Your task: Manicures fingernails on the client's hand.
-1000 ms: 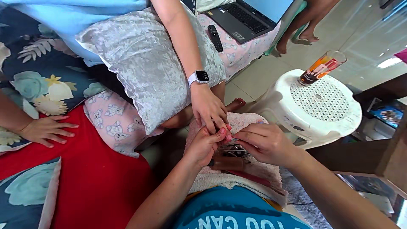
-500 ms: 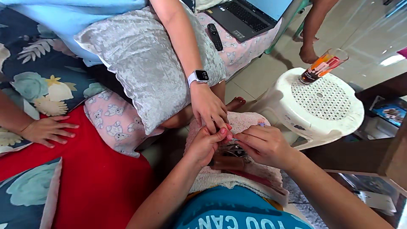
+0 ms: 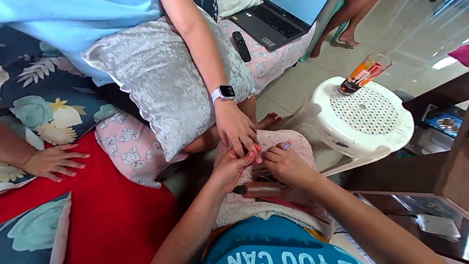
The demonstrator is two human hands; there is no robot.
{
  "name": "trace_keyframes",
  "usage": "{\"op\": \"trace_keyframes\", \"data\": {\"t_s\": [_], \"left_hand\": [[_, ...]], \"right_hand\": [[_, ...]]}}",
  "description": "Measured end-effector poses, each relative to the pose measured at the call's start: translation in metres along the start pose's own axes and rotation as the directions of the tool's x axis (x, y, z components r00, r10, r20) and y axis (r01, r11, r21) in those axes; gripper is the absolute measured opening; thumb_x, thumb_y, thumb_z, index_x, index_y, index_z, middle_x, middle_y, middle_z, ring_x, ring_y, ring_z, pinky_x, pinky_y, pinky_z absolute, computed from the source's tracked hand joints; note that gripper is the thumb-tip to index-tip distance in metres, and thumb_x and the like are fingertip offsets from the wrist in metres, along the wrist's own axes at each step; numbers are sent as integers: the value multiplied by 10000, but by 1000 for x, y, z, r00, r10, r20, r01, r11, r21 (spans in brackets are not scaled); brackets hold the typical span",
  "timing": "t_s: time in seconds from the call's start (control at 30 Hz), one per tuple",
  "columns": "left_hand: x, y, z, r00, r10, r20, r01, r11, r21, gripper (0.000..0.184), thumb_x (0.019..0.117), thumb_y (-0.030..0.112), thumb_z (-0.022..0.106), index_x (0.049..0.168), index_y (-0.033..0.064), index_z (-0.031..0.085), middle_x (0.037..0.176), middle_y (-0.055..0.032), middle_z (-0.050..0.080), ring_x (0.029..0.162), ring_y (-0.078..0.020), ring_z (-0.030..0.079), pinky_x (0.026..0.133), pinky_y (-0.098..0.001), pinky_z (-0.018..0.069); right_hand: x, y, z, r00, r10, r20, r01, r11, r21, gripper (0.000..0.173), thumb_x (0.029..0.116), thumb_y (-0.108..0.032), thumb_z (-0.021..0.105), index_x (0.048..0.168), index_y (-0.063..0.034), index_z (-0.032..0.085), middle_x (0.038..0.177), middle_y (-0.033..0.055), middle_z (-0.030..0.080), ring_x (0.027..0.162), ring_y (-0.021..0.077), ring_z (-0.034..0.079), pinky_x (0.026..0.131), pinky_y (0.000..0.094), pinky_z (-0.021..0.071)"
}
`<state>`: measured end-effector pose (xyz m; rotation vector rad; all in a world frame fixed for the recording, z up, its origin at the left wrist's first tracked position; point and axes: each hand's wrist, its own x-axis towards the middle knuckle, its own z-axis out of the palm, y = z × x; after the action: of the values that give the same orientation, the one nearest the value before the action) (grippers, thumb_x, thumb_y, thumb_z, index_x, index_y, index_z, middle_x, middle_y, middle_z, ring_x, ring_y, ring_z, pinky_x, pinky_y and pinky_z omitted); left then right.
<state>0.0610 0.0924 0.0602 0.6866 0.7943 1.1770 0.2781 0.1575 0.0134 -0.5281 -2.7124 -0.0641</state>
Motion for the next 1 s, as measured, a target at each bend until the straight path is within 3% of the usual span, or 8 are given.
{"op": "trace_keyframes", "data": {"t_s": [0.2, 0.37, 0.43, 0.5, 0.6, 0.8, 0.9, 1.0], "left_hand": [[3, -4, -23, 968, 47, 247, -127, 938, 322, 529, 867, 18, 698, 1361, 5, 509, 1303, -54, 632, 1140, -137, 626, 986, -317, 523], [12, -18, -22, 968, 236, 85, -247, 838, 486, 379, 873, -68, 676, 1239, -46, 579, 1199, -74, 679, 1051, -132, 674, 938, -306, 572], [16, -26, -19, 951, 306, 46, -300, 873, 386, 327, 864, -107, 679, 1178, -31, 625, 1130, -66, 720, 981, -149, 715, 914, -335, 604], [18, -32, -13, 942, 334, 18, -325, 901, 288, 284, 863, -127, 619, 1106, 15, 657, 1047, -23, 742, 918, -119, 722, 878, -323, 606], [17, -35, -5, 935, 354, 11, -350, 918, 187, 265, 878, -99, 610, 1062, 79, 681, 979, 32, 742, 914, -73, 703, 876, -297, 587], [13, -31, 1, 923, 378, -75, -366, 920, 141, 275, 823, -110, 641, 1030, 69, 665, 936, 23, 739, 888, -66, 702, 854, -278, 586], [13, -32, -3, 915, 391, -103, -369, 911, 183, 259, 845, -100, 573, 993, 96, 654, 896, 46, 728, 850, -45, 690, 806, -267, 583], [16, -31, -8, 908, 418, -21, -417, 908, 38, 193, 826, -23, 711, 974, 100, 729, 960, -35, 747, 919, -124, 711, 860, -313, 587]], "right_hand": [[-3, -2, -9, 996, 53, 77, -56, 998, 26, 185, 1020, -154, 553, 1065, -126, 730, 1047, 65, 706, 1034, 257, 670, 953, 479, 502], [-3, 4, -33, 975, 213, -58, -192, 946, 261, 210, 1001, -147, 565, 1043, -77, 759, 1033, 89, 734, 1006, 247, 698, 882, 447, 566], [8, -2, -50, 867, 448, -220, -230, 750, 620, 208, 1016, -160, 597, 984, -43, 766, 881, 27, 719, 781, 69, 662, 711, 231, 571], [29, -16, -72, 775, 615, -144, -48, 286, 957, 245, 1037, -184, 566, 887, -99, 740, 759, -44, 691, 616, -16, 592, 567, 151, 507], [64, -28, -79, 842, 540, -7, 48, -63, 997, 313, 1038, -213, 521, 810, -143, 724, 682, -73, 654, 560, -34, 536, 530, 142, 448], [94, -26, -59, 748, 646, -151, 172, 32, 985, 323, 1042, -155, 492, 776, -97, 665, 614, -44, 578, 480, -2, 475, 462, 157, 409], [66, -29, -50, 870, 459, -180, 110, 174, 978, 284, 1022, -129, 539, 795, -37, 683, 674, -49, 649, 589, -33, 579, 561, 150, 501], [32, -18, -45, 988, 145, -60, -24, 518, 855, 306, 1015, -159, 557, 799, 13, 690, 667, 25, 637, 586, 18, 565, 542, 196, 465]]}}
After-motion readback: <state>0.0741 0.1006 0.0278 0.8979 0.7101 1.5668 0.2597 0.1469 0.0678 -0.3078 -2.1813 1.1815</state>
